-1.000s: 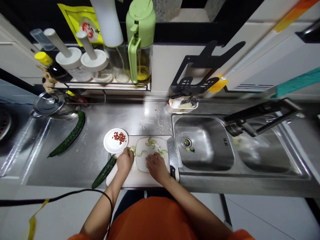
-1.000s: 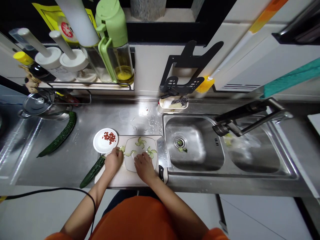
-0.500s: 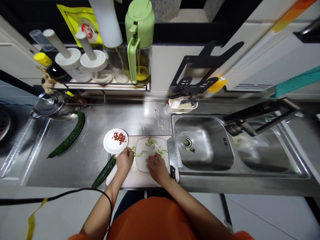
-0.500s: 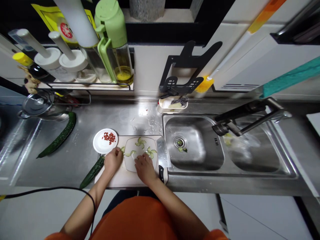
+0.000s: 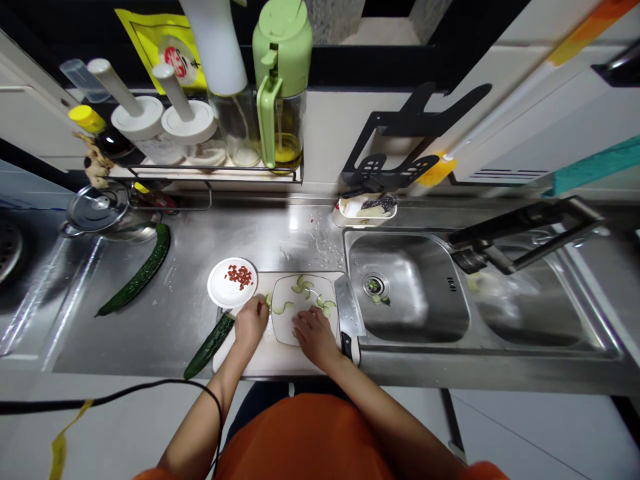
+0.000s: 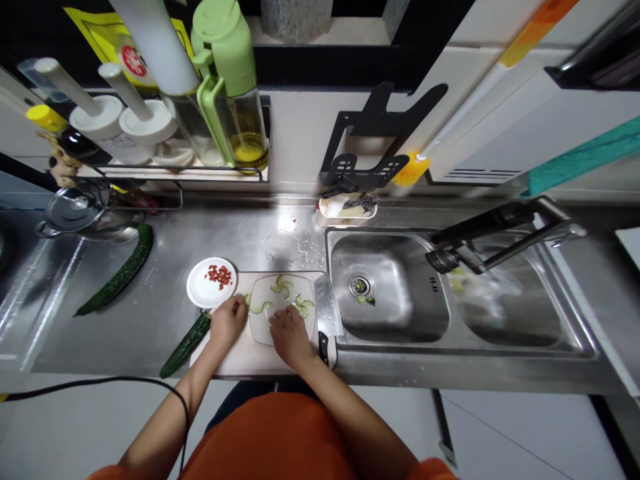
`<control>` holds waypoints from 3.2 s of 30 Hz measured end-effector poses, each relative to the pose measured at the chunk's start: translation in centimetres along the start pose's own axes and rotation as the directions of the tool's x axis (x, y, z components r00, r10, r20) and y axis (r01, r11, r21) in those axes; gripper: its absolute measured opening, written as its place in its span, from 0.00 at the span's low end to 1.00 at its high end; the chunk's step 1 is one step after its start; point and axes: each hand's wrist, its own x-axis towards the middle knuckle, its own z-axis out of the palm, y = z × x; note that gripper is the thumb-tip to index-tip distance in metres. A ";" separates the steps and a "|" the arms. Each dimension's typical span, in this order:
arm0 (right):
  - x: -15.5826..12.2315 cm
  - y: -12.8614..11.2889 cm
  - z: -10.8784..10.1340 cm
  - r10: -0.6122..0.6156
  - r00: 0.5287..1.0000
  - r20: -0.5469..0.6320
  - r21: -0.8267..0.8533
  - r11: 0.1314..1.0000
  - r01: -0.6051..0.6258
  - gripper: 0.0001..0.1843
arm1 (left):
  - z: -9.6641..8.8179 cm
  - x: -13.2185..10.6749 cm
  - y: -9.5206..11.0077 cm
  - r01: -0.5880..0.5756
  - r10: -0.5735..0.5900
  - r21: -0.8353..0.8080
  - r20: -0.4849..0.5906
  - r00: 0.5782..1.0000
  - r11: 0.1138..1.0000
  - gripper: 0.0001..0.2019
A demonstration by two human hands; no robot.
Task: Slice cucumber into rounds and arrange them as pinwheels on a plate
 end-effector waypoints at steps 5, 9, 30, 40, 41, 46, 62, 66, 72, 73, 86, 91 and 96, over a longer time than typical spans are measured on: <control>0.5 0.0 -0.2 0.005 1.000 -0.031 0.068 0.998 -0.002 0.11 | -0.5 0.4 -0.4 0.054 -0.057 -0.190 -0.009 0.998 0.980 0.12; 1.3 0.0 -0.3 0.008 0.997 -0.071 0.125 0.992 0.001 0.11 | -1.1 0.6 -1.3 0.072 -0.058 -0.352 0.049 0.997 0.933 0.13; 5.6 -0.8 -0.9 0.313 0.921 0.232 0.631 0.672 -0.387 0.05 | -2.1 1.1 1.0 0.307 0.100 -0.677 0.491 0.866 0.669 0.18; 5.1 -1.6 -1.4 0.227 0.965 0.132 0.495 0.828 -0.263 0.08 | -1.8 1.4 1.3 0.609 -0.077 -0.602 0.676 0.733 0.516 0.24; 5.1 -1.6 -1.4 0.210 0.970 0.123 0.484 0.840 -0.244 0.08 | -1.8 1.4 1.5 0.612 -0.080 -0.601 0.677 0.732 0.514 0.23; 4.7 -1.5 -1.2 0.161 0.982 0.099 0.463 0.866 -0.189 0.07 | -1.9 1.5 1.9 0.634 -0.101 -0.603 0.681 0.726 0.484 0.19; 4.8 -1.3 -0.2 0.444 0.807 0.390 0.685 0.445 -0.577 0.07 | 0.0 1.4 1.3 0.456 -0.038 -0.744 0.504 0.863 0.488 0.16; 4.7 -1.1 0.2 0.492 0.788 0.370 0.661 0.457 -0.596 0.04 | 0.7 1.5 0.7 0.267 0.016 -0.705 0.368 0.930 0.657 0.11; 4.3 -0.9 0.8 0.503 0.825 0.259 0.563 0.616 -0.552 0.05 | 0.3 1.8 0.8 -0.044 0.168 -0.465 0.228 0.959 0.884 0.07; 4.3 -0.9 0.9 0.491 0.835 0.249 0.541 0.645 -0.541 0.06 | 0.1 1.8 1.0 -0.091 0.200 -0.430 0.215 0.956 0.898 0.07; 4.8 -1.0 1.1 0.490 0.837 0.244 0.327 0.771 -0.546 0.09 | -0.3 2.0 2.1 -0.246 0.295 -0.238 0.199 0.935 0.940 0.06; 4.9 -1.1 0.9 0.487 0.831 0.269 0.301 0.777 -0.553 0.11 | -0.3 2.1 2.4 -0.240 0.287 -0.226 0.202 0.937 0.944 0.07; 5.0 -1.3 0.8 0.488 0.825 0.286 0.272 0.784 -0.558 0.09 | -0.3 2.0 2.6 -0.263 0.299 -0.186 0.206 0.932 0.947 0.07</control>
